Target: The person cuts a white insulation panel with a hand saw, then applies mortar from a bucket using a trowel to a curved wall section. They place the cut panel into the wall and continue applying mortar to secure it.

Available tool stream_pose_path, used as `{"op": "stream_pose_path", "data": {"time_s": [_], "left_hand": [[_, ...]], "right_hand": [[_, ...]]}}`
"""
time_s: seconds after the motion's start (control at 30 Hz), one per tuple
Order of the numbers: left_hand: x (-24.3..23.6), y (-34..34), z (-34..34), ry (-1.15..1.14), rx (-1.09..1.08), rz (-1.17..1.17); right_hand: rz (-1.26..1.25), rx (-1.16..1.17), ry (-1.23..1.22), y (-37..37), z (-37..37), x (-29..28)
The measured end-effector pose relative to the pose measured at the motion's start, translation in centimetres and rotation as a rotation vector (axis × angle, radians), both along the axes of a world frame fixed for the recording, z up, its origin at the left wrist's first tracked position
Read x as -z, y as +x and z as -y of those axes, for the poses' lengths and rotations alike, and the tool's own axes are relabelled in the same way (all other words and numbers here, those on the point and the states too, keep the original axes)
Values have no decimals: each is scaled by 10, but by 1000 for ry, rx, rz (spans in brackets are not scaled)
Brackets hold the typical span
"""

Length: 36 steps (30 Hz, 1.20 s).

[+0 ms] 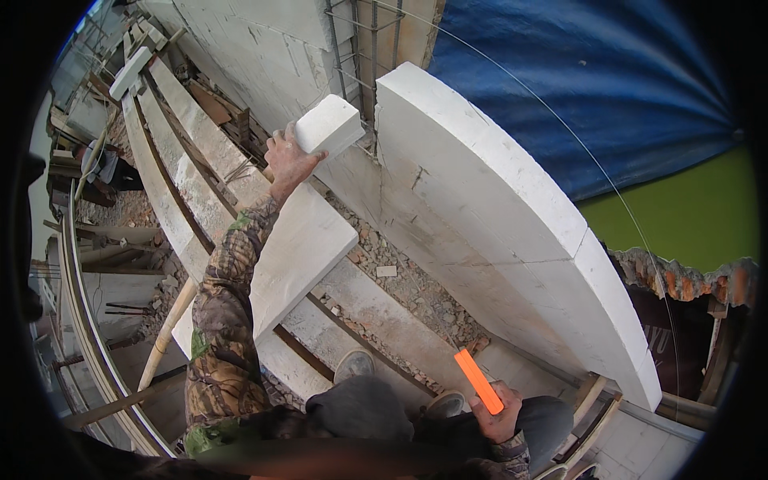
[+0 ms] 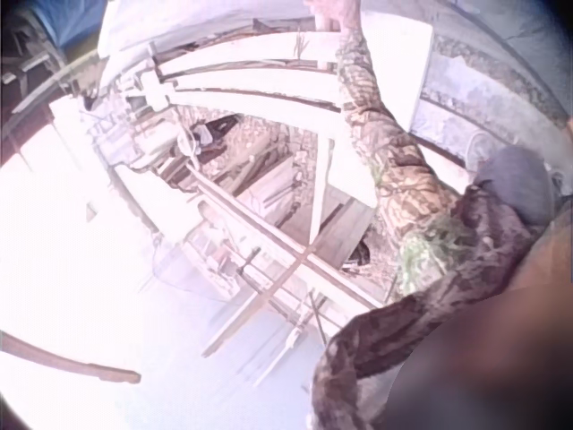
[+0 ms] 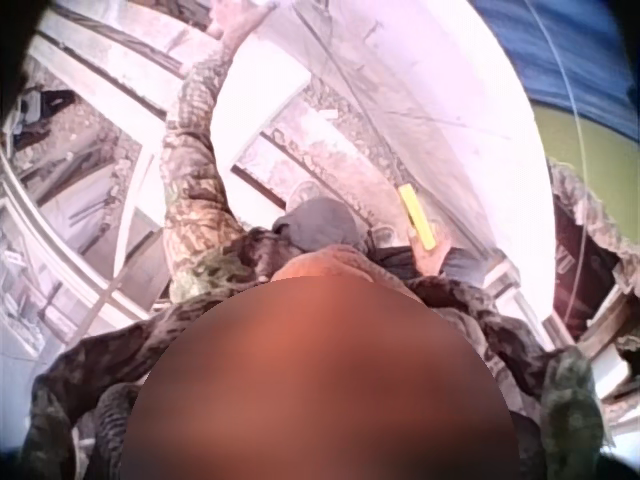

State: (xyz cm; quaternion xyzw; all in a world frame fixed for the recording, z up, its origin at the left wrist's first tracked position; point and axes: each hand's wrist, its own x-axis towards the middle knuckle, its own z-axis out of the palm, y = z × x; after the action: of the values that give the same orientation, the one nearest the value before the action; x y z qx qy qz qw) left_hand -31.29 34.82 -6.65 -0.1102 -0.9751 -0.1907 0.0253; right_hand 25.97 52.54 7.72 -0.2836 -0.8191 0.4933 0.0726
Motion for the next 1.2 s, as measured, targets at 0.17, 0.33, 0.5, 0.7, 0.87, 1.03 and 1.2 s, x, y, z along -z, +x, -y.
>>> {"op": "stream_pose_path", "data": {"time_s": [0.17,0.33,0.5,0.7,0.87,1.03,1.2], "left_hand": [[3,-5,-40,51,-19,-83],[23,-1,-40,151,-196,7],[45,6,-42,240,-277,-73],[55,8,-64,271,-248,-225],[52,-2,-79,302,-200,-198],[51,-20,-88,252,-151,-191],[49,-28,-83,225,-88,-156]], "right_hand": [[41,8,-28,14,9,0],[120,-2,-49,16,9,0],[91,13,-87,12,11,-1],[102,-21,-37,8,13,1],[138,-13,-32,9,13,2],[153,5,-38,13,12,5],[130,19,-58,14,10,12]]}}
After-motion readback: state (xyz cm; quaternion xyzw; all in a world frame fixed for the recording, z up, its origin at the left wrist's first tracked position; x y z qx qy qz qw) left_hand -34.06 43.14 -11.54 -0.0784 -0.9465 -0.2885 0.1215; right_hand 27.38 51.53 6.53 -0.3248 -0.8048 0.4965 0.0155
